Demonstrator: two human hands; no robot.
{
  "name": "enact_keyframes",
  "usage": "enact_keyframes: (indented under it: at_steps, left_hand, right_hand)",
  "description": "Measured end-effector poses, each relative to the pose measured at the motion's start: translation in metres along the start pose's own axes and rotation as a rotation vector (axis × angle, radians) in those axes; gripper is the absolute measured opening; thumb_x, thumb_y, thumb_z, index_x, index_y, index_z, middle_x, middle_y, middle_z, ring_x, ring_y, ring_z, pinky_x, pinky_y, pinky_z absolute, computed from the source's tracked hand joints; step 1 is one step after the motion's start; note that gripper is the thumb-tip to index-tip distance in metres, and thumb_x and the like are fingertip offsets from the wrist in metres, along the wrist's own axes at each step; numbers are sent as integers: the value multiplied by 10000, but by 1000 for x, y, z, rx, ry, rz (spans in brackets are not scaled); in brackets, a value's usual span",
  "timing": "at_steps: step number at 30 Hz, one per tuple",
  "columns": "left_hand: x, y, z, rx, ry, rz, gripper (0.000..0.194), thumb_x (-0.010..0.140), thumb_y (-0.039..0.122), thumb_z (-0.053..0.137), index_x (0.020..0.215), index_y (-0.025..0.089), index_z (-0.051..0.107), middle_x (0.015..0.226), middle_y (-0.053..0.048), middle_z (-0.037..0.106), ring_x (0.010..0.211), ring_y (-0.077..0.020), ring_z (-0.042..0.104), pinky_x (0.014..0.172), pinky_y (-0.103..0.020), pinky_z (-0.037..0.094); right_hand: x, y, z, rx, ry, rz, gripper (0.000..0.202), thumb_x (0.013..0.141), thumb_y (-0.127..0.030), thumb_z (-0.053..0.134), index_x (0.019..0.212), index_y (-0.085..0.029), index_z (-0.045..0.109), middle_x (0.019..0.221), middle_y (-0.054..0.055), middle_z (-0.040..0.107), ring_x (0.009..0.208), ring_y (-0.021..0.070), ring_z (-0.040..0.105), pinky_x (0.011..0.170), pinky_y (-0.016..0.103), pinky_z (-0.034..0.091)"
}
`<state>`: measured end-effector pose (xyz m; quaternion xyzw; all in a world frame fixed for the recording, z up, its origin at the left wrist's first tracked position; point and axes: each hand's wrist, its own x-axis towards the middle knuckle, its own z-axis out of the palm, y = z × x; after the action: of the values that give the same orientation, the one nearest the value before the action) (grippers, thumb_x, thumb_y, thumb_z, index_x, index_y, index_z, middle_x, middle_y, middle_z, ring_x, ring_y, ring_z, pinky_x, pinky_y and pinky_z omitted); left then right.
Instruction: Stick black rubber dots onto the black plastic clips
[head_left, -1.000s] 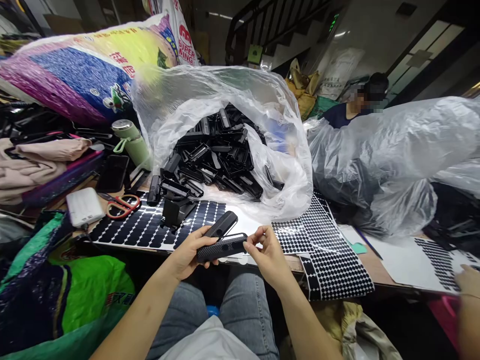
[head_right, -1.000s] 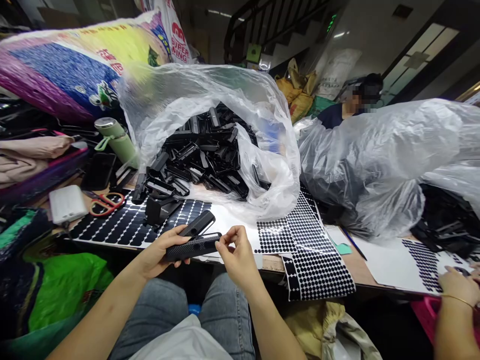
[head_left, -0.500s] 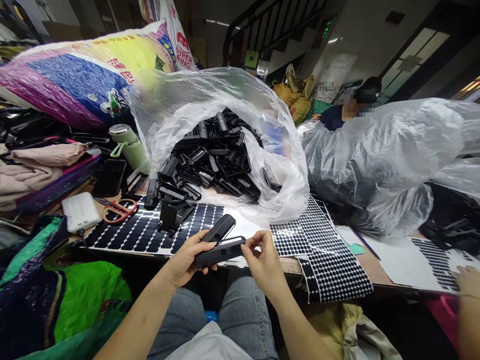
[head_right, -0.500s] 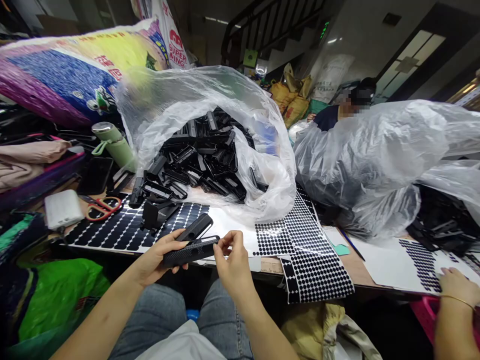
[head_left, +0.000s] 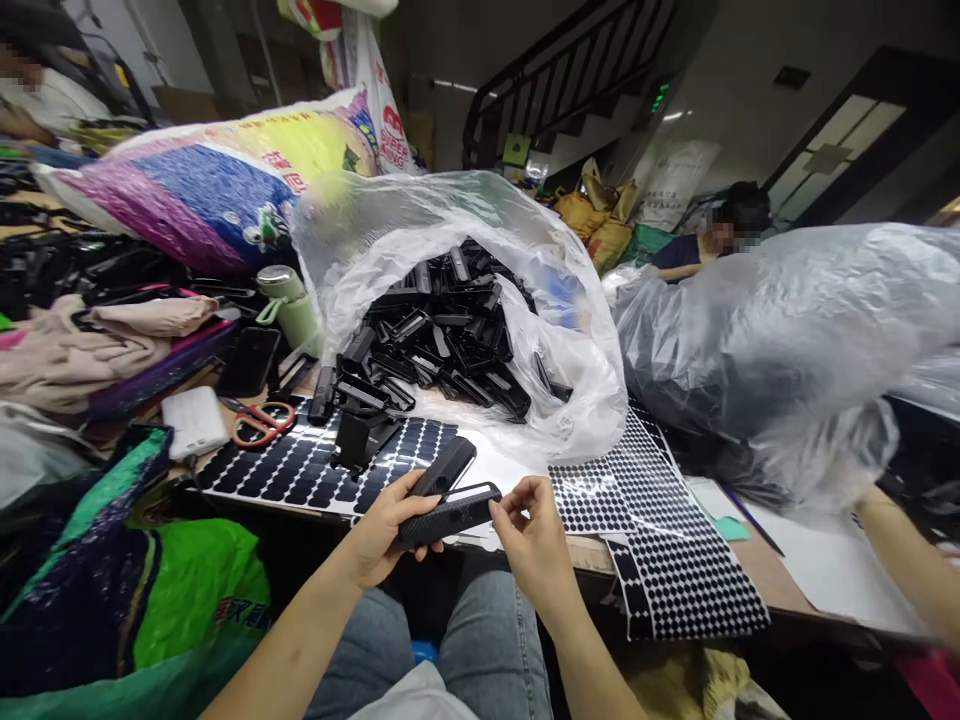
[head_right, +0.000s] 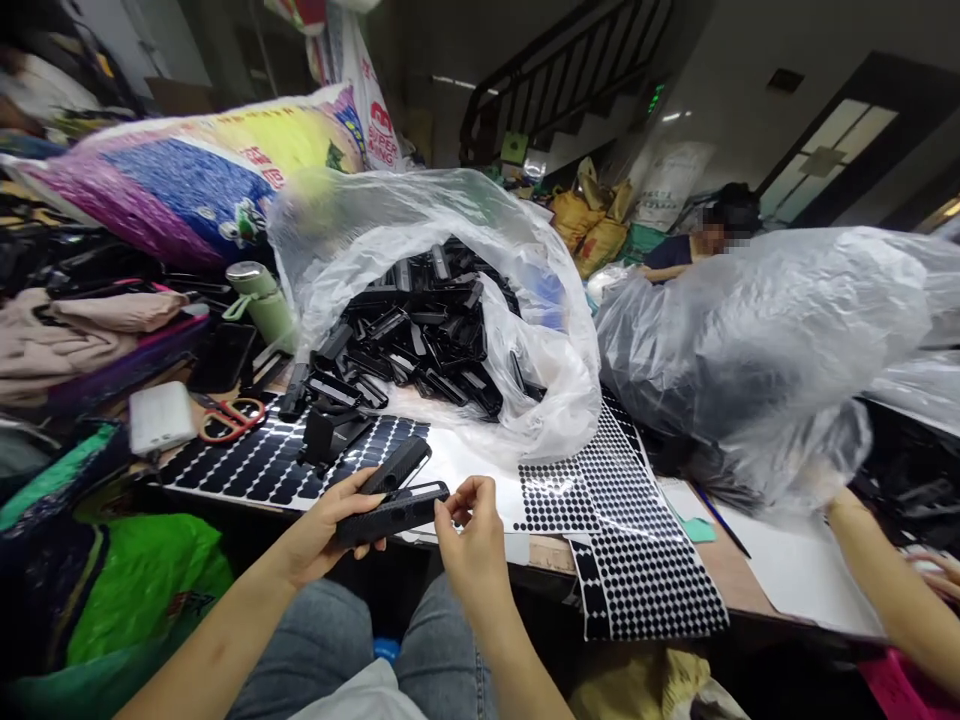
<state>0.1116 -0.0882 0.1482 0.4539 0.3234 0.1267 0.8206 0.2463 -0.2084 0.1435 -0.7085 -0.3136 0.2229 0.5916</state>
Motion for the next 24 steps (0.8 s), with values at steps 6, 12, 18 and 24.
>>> enact_keyframes:
  at_steps: [6,12,18,24]
  left_hand:
    - [-29,-2,-15,-1,47,106,437,689,277,598,1086,158,461,673,-19,592,464,-158,585,328,-188,364]
    - [-157,41,-75,698,1117,530,483,689,336,625,1146,214,527,1125,-72,576,993,-258,561,795,-311,467]
    - [-240,31,-142,1216,1253,-45,505,722,317,532,1213,206,502,1180,-100,580,1058,-303,539,914,-385,375]
    - [-234,-4,-185,1159,900,-240,527,733,448,477,1155,153,587,1248,-145,534,1148,-294,489,964,-361,334]
  right_hand:
    - [-2,17,23,206,9,104,414,615,-381,712,765,-215,363,593,-100,406,532,60,441,570,214,453]
    - [-6,38,42,208,-161,208,436,589,-470,699,836,-197,467,811,-24,508,791,138,552,750,306,512]
    - [-14,46,49,67,-341,177,431,566,-504,696,779,-176,517,730,-1,544,724,168,566,687,288,500]
    - [-27,44,62,111,-279,136,436,538,-566,680,689,-194,509,638,-21,503,594,133,504,550,245,471]
